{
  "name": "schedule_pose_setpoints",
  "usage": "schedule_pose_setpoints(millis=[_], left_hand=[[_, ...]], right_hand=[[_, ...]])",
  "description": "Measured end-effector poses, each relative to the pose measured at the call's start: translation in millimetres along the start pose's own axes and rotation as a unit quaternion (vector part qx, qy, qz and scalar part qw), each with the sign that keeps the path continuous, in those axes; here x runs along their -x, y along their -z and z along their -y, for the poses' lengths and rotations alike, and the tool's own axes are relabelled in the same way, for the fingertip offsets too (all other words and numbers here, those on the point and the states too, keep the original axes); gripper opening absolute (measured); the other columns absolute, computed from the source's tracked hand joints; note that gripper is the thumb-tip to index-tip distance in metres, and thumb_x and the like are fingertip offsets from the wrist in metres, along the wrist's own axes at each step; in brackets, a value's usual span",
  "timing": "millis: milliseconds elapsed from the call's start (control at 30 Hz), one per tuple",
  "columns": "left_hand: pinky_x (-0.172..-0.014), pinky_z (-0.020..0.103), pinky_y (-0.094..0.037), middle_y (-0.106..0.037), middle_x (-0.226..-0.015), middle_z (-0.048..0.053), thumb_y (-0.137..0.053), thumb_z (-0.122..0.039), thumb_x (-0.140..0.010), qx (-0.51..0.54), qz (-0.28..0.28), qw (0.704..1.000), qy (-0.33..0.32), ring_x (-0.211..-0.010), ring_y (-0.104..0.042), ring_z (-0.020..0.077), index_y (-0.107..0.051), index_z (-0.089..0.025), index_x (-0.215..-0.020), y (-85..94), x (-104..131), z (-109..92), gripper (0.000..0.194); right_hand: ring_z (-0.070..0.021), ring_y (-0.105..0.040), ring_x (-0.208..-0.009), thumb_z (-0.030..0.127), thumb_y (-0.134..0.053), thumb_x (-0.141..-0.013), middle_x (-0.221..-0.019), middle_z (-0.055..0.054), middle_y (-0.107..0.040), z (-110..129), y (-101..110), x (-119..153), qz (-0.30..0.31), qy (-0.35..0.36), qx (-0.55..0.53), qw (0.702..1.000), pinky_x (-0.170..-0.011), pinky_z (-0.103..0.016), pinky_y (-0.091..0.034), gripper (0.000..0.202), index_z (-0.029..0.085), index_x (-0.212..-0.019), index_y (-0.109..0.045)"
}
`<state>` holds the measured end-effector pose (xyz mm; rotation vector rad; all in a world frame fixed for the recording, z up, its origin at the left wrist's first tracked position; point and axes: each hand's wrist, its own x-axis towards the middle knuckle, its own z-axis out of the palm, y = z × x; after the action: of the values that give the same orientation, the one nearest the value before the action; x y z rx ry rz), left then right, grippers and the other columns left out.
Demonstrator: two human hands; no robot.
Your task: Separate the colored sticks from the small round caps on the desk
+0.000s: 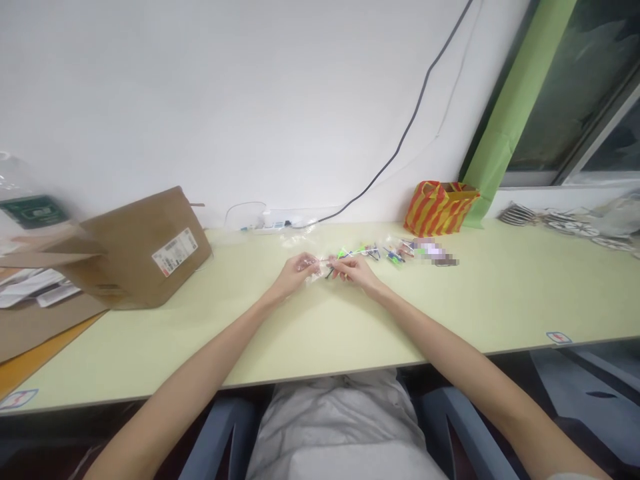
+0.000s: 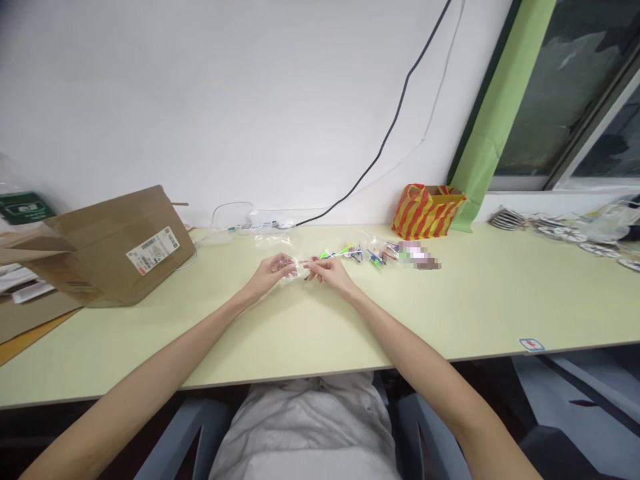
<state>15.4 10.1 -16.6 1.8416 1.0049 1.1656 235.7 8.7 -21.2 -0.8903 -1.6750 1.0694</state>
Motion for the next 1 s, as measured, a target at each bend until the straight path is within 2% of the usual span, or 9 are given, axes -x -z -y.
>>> schedule_pose_setpoints(millis=[100,167,267,333,467,567,633,767,1000], left_hand=[[-0.063,0.027,-0.048,-0.068,-0.072,0.003,-0.072,-0.047,-0.084,0.008,0.047,0.999,0.015,-0.065,-0.062,0.0152,-0.067,-0.016,-0.088,-3.2,3,0,0.032],[-0.056,0.025,-0.044,-0.063,-0.063,0.0,-0.073,-0.046,-0.083,0.011,0.053,0.998,0.027,-0.056,-0.056,0.0129,-0.069,-0.015,-0.086,-4.0,4,1,0.031],[-0.052,0.024,-0.04,-0.056,-0.054,-0.002,-0.076,-0.045,-0.08,0.023,0.016,0.999,0.036,-0.049,-0.048,0.0102,-0.071,-0.015,-0.085,-1.4,2,1,0.031],[-0.051,0.024,-0.039,-0.052,-0.052,-0.003,-0.075,-0.048,-0.081,0.047,-0.014,0.998,0.036,-0.048,-0.045,0.0094,-0.071,-0.015,-0.084,2.0,0,0,0.033],[-0.048,0.024,-0.038,-0.046,-0.05,-0.004,-0.069,-0.052,-0.084,0.065,-0.007,0.997,0.037,-0.045,-0.042,0.009,-0.072,-0.015,-0.083,8.5,-1,0,0.037],[-0.049,0.024,-0.04,-0.046,-0.05,-0.004,-0.069,-0.049,-0.085,0.046,0.025,0.998,0.041,-0.045,-0.04,0.0087,-0.071,-0.016,-0.08,10.1,1,1,0.033],[-0.05,0.024,-0.04,-0.046,-0.049,-0.004,-0.068,-0.047,-0.085,0.038,0.04,0.998,0.044,-0.046,-0.039,0.0089,-0.069,-0.017,-0.077,9.4,2,1,0.032],[-0.051,0.024,-0.04,-0.047,-0.049,-0.003,-0.067,-0.048,-0.086,0.028,0.056,0.997,0.049,-0.046,-0.042,0.0096,-0.061,-0.018,-0.067,6.4,3,0,0.036],[-0.052,0.025,-0.042,-0.053,-0.051,-0.002,-0.064,-0.053,-0.089,0.025,0.093,0.995,0.039,-0.047,-0.047,0.0105,-0.058,-0.018,-0.071,5.8,1,1,0.04]], right_hand=[[-0.0163,-0.057,-0.067,0.06,-0.066,-0.082,-0.076,-0.004,-0.072,0,-3,-1,0.0,0.028,-0.009,1.0,-0.064,-0.028,-0.043,0.042,0.019,-0.083,-0.078],[-0.0173,-0.059,-0.073,0.056,-0.069,-0.081,-0.079,-0.004,-0.073,-1,-3,-2,-0.027,0.049,-0.006,0.998,-0.07,-0.028,-0.044,0.038,0.019,-0.084,-0.076],[-0.0169,-0.058,-0.071,0.053,-0.071,-0.079,-0.072,-0.003,-0.069,-3,0,-5,-0.07,0.046,0.008,0.996,-0.069,-0.028,-0.043,0.036,0.018,-0.073,-0.072],[-0.0165,-0.057,-0.069,0.052,-0.07,-0.079,-0.067,-0.002,-0.067,-3,1,-5,-0.076,0.025,0.005,0.997,-0.067,-0.028,-0.042,0.036,0.017,-0.068,-0.07],[-0.0154,-0.057,-0.068,0.052,-0.069,-0.08,-0.071,-0.002,-0.067,2,-1,-3,-0.08,0.01,-0.027,0.996,-0.066,-0.027,-0.042,0.034,0.018,-0.078,-0.071],[-0.0155,-0.058,-0.07,0.053,-0.067,-0.082,-0.079,-0.003,-0.069,3,0,-2,-0.1,0.004,-0.037,0.994,-0.065,-0.026,-0.043,0.035,0.019,-0.088,-0.071],[-0.0159,-0.058,-0.071,0.054,-0.064,-0.083,-0.081,-0.004,-0.07,0,2,-3,-0.125,-0.002,-0.039,0.991,-0.065,-0.027,-0.044,0.034,0.02,-0.083,-0.068],[-0.0164,-0.058,-0.072,0.05,-0.065,-0.081,-0.076,-0.004,-0.068,-8,9,-8,-0.173,-0.011,-0.038,0.984,-0.064,-0.027,-0.044,0.031,0.02,-0.071,-0.063],[-0.0154,-0.057,-0.061,0.048,-0.072,-0.074,-0.067,-0.003,-0.067,-11,20,-15,-0.21,0.001,-0.025,0.977,-0.061,-0.028,-0.045,0.032,0.017,-0.08,-0.069]])
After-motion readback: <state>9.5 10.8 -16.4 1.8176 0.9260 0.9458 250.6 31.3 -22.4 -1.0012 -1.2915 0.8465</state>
